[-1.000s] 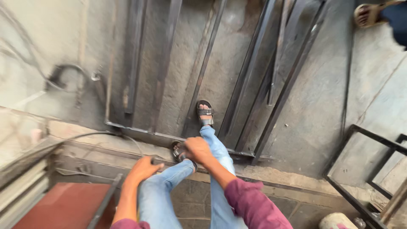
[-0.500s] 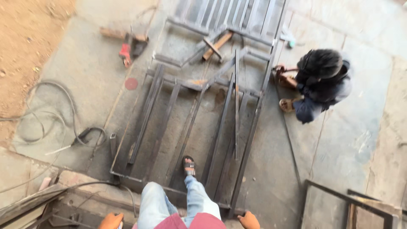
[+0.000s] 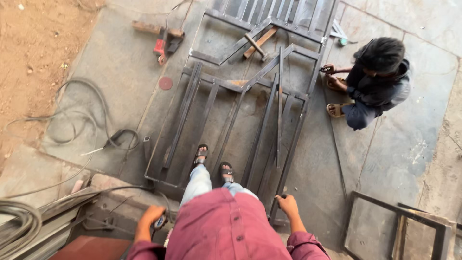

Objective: The person measures steel flat bars laid on the floor with a tape measure, then arranges and aligns the bars and welded metal frames on the ground, fitting bars into the frames. They use a hammer to tap a bar into place and briefly handle an angle grinder and a marking tool while positioning the metalwork.

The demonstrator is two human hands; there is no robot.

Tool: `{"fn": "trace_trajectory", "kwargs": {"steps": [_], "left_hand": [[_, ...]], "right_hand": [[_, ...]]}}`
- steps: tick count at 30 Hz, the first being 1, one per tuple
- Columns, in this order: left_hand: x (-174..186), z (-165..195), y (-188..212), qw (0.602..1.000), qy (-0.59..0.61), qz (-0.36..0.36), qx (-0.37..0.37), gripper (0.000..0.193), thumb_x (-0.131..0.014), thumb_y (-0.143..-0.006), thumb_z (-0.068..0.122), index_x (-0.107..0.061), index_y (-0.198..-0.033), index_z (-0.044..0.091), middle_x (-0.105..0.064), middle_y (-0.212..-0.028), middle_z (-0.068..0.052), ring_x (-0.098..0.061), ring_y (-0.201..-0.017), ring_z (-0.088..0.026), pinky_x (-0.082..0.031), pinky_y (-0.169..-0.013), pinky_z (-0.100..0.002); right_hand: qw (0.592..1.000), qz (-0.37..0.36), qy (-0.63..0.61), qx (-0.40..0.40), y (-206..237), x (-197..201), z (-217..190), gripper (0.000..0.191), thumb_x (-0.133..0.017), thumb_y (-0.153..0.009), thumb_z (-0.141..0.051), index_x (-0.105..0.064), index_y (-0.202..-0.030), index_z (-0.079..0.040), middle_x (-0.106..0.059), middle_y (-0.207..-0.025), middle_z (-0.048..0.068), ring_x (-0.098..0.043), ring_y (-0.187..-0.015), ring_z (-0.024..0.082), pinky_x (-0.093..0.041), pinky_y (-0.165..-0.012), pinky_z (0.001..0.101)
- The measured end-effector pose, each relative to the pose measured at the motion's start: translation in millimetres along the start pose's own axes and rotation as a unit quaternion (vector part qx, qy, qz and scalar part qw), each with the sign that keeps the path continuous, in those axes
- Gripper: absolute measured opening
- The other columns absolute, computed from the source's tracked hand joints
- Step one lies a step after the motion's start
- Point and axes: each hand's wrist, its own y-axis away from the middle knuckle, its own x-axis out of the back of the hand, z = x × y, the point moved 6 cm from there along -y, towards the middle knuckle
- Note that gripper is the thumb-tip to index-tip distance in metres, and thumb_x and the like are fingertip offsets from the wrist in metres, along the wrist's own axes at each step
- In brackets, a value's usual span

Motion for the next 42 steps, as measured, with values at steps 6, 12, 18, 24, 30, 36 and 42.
{"fn": "trace_trajectory", "kwargs": {"steps": [6, 12, 18, 24, 30, 36, 42], "left_hand": [[72, 14, -30, 1.000, 0.002, -0.020, 0.018, 0.045, -0.059, -0.084, 0.031, -0.078, -0.094, -0.009, -0.079, -0.086, -0.023, -0.076, -0.079, -0.034, -0.057, -0.071, -0.046], [134, 75, -52, 0.994, -0.094, -0.002, -0.049, 0.047, -0.066, -0.082, 0.037, -0.080, -0.095, -0.006, -0.079, -0.090, -0.022, -0.075, -0.084, -0.032, -0.056, -0.077, -0.044], [155, 116, -69, 0.988, -0.073, 0.007, -0.138, 0.046, -0.068, -0.078, 0.034, -0.078, -0.105, -0.002, -0.080, -0.099, -0.021, -0.073, -0.093, -0.031, -0.055, -0.084, -0.043], [155, 92, -97, 0.985, -0.128, 0.036, -0.106, 0.050, -0.070, -0.080, 0.038, -0.077, -0.111, -0.001, -0.077, -0.107, -0.024, -0.072, -0.105, -0.037, -0.053, -0.092, -0.043], [160, 47, -115, 0.989, -0.146, 0.031, -0.020, 0.058, -0.068, -0.083, 0.046, -0.075, -0.114, -0.004, -0.076, -0.109, -0.028, -0.075, -0.104, -0.040, -0.057, -0.091, -0.047], [175, 35, -122, 0.987, -0.147, 0.056, -0.040, 0.060, -0.061, -0.087, 0.048, -0.075, -0.113, -0.005, -0.073, -0.113, -0.029, -0.070, -0.107, -0.041, -0.053, -0.092, -0.047], [183, 29, -125, 0.993, -0.097, 0.055, -0.029, 0.056, -0.058, -0.086, 0.042, -0.073, -0.115, -0.004, -0.073, -0.115, -0.030, -0.071, -0.110, -0.043, -0.054, -0.093, -0.048]], "right_hand": [[0.996, 0.013, -0.070, -0.061, 26, -22, -36, 0.042, -0.075, -0.087, -0.037, -0.078, -0.093, 0.004, -0.077, -0.075, 0.013, -0.073, -0.064, 0.021, -0.055, -0.060, 0.0366], [0.973, 0.039, -0.213, -0.076, 47, -47, -61, 0.040, -0.077, -0.087, -0.033, -0.076, -0.096, 0.006, -0.077, -0.078, 0.014, -0.072, -0.064, 0.018, -0.054, -0.058, 0.0335], [0.982, 0.073, -0.166, -0.057, 66, -76, -54, 0.036, -0.078, -0.089, -0.032, -0.079, -0.097, 0.004, -0.077, -0.077, 0.010, -0.069, -0.065, 0.014, -0.050, -0.060, 0.0284], [0.954, 0.033, -0.260, -0.149, 80, -106, -27, 0.034, -0.078, -0.087, -0.027, -0.076, -0.098, 0.004, -0.074, -0.077, 0.012, -0.071, -0.063, 0.022, -0.048, -0.053, 0.0341], [0.947, 0.020, -0.272, -0.170, 76, -119, -16, 0.033, -0.075, -0.091, -0.027, -0.074, -0.104, 0.002, -0.076, -0.082, 0.011, -0.073, -0.067, 0.019, -0.050, -0.055, 0.0312], [0.952, 0.014, -0.266, -0.153, 67, -122, -22, 0.032, -0.074, -0.091, -0.026, -0.076, -0.105, 0.003, -0.075, -0.083, 0.010, -0.072, -0.067, 0.019, -0.050, -0.056, 0.0312], [0.958, 0.018, -0.245, -0.148, 58, -119, -35, 0.034, -0.075, -0.091, -0.028, -0.075, -0.102, 0.004, -0.075, -0.083, 0.011, -0.072, -0.067, 0.019, -0.051, -0.058, 0.0320]]}}
